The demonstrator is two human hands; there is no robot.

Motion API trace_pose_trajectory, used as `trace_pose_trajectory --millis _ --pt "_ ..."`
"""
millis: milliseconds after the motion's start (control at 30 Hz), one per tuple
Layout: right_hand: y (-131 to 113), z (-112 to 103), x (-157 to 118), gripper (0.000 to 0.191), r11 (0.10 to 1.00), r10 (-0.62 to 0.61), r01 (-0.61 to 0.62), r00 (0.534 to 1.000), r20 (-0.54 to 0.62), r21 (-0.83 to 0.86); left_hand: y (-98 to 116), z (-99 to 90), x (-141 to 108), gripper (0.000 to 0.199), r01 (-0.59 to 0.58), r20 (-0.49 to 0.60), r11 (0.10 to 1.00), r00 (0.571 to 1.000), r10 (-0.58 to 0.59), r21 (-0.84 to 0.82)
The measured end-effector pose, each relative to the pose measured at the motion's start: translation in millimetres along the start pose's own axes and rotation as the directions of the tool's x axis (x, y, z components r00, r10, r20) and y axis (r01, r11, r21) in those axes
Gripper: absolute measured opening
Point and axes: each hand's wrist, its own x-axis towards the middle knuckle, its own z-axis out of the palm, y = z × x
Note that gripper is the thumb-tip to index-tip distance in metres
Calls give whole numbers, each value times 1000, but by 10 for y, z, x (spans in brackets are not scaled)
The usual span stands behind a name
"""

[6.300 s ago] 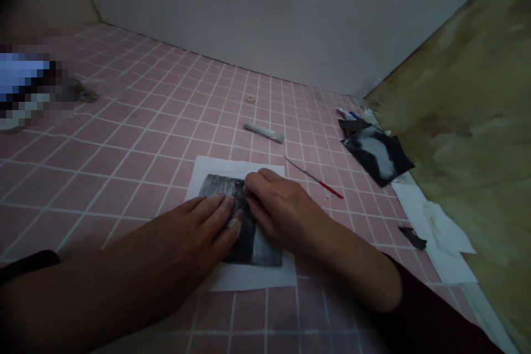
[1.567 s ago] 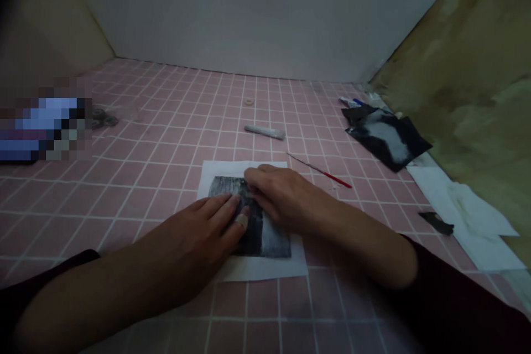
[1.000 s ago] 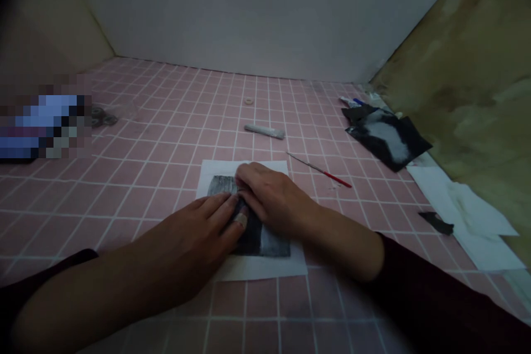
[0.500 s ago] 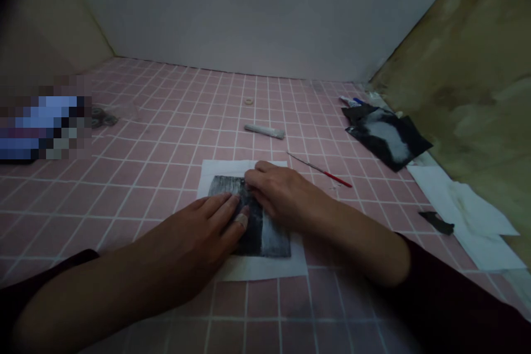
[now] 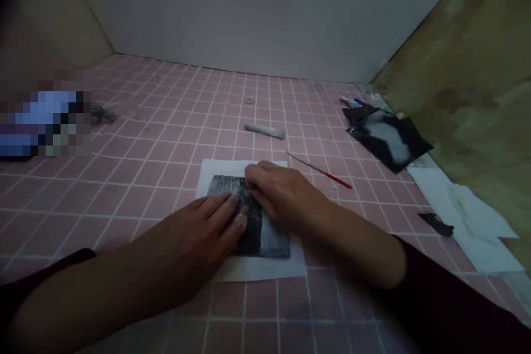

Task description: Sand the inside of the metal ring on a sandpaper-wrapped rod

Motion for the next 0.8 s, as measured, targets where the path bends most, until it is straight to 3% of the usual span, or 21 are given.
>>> trace_pose_trajectory --millis 100,267,467,633,800 --pt "-13 49 17 14 997 -47 52 997 -67 61 4 -7 3 32 -6 4 1000 1000 6 3" --pt "39 -9 -5 9 999 -5 9 997 71 -53 2 -2 -5 37 -5 11 1000 1000 4 12" --pt "8 35 25 7 997 -42 47 996 -80 63 4 -24 1 32 -6 7 1000 1000 6 -12" --pt "25 -19 -1 9 999 -16 17 998 63 -28 -4 -13 -1 33 1 27 1000 1000 0 -14" --pt "7 36 7 10 998 -38 40 998 -53 40 0 -6 6 30 1 24 1000 1000 -1 -9"
